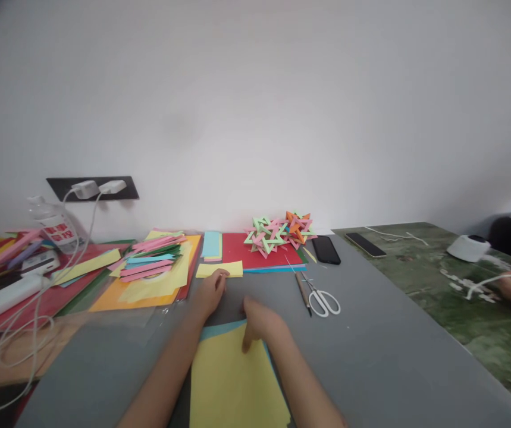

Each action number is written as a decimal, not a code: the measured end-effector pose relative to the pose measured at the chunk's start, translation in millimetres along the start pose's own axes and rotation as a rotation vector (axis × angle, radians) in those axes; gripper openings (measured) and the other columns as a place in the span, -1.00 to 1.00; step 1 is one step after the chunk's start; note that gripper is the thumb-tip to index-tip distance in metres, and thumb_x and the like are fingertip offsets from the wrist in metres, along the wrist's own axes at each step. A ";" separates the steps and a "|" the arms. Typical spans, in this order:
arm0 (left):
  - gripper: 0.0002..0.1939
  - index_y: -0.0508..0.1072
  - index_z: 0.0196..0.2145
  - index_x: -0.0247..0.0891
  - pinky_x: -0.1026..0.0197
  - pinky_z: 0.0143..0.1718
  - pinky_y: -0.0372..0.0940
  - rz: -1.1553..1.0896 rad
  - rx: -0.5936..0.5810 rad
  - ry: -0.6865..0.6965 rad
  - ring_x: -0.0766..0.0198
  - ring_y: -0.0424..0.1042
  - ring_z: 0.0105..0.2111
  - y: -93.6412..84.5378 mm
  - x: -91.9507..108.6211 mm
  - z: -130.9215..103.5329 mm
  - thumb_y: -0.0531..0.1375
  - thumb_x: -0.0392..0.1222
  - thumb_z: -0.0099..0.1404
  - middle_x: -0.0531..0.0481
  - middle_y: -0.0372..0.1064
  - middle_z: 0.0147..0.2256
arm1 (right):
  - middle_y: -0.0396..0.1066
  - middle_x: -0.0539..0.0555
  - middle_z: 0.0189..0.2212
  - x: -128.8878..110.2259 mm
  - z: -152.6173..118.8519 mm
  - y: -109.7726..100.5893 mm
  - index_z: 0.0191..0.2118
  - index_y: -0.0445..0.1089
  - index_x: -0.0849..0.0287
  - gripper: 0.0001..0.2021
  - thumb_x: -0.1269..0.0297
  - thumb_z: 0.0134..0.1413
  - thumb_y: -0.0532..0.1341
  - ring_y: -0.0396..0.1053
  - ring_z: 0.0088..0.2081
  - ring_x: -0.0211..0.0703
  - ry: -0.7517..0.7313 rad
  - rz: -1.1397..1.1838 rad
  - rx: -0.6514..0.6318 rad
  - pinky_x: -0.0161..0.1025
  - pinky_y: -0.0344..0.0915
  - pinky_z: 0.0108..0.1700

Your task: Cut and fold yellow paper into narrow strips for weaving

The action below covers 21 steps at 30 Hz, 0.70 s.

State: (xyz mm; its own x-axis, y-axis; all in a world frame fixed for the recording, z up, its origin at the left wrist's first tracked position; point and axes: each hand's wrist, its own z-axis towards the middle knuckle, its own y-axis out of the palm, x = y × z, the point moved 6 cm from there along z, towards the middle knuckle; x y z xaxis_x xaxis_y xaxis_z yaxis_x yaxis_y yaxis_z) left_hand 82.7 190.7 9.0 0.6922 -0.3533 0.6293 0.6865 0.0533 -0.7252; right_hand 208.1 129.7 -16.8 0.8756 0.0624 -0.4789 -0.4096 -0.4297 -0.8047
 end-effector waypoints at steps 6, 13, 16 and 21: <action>-0.76 0.31 -0.27 -0.21 0.31 -0.49 0.10 -0.029 -0.011 -0.007 0.30 0.30 -0.53 2.9 -4.4 -0.3 -0.11 -0.18 0.25 0.07 0.27 -0.58 | 0.32 0.02 -0.48 7.5 8.9 2.4 -0.49 0.30 0.15 -0.57 0.22 -0.71 0.39 0.30 -0.46 -0.10 0.022 0.007 0.008 -0.31 0.08 -0.56; -0.76 0.31 -0.25 -0.22 0.31 -0.47 0.11 -0.053 -0.019 0.009 0.32 0.30 -0.52 4.0 -5.2 0.4 -0.11 -0.17 0.25 0.07 0.28 -0.58 | 0.33 0.06 -0.35 3.8 3.9 -2.6 -0.28 0.29 0.15 -0.33 0.29 -0.81 0.41 0.30 -0.35 -0.07 -0.036 0.083 0.127 -0.30 0.13 -0.45; -0.76 0.31 -0.25 -0.22 0.31 -0.48 0.11 -0.056 -0.006 0.010 0.31 0.30 -0.52 3.0 -4.8 -0.2 -0.10 -0.17 0.25 0.07 0.29 -0.57 | 0.34 0.10 -0.30 -1.8 -1.6 -6.5 -0.20 0.26 0.17 -0.26 0.31 -0.79 0.41 0.30 -0.29 -0.02 -0.006 0.044 0.149 -0.27 0.15 -0.38; -0.75 0.31 -0.26 -0.23 0.31 -0.48 0.12 -0.068 0.000 0.022 0.31 0.29 -0.53 2.8 -3.4 -0.3 -0.11 -0.16 0.25 0.06 0.28 -0.58 | 0.35 0.15 -0.37 -8.3 -7.1 -12.4 -0.44 0.34 0.19 -0.50 0.21 -0.75 0.41 0.30 -0.28 0.08 0.076 -0.159 0.120 -0.20 0.14 -0.34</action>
State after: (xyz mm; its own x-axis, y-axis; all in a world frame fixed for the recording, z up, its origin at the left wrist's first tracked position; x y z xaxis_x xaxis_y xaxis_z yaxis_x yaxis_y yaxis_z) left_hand 82.2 191.8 4.8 0.6387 -0.3763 0.6711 0.7321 0.0288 -0.6806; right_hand 207.7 128.1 -0.3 0.9467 0.0511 -0.3181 -0.2879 -0.3091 -0.9064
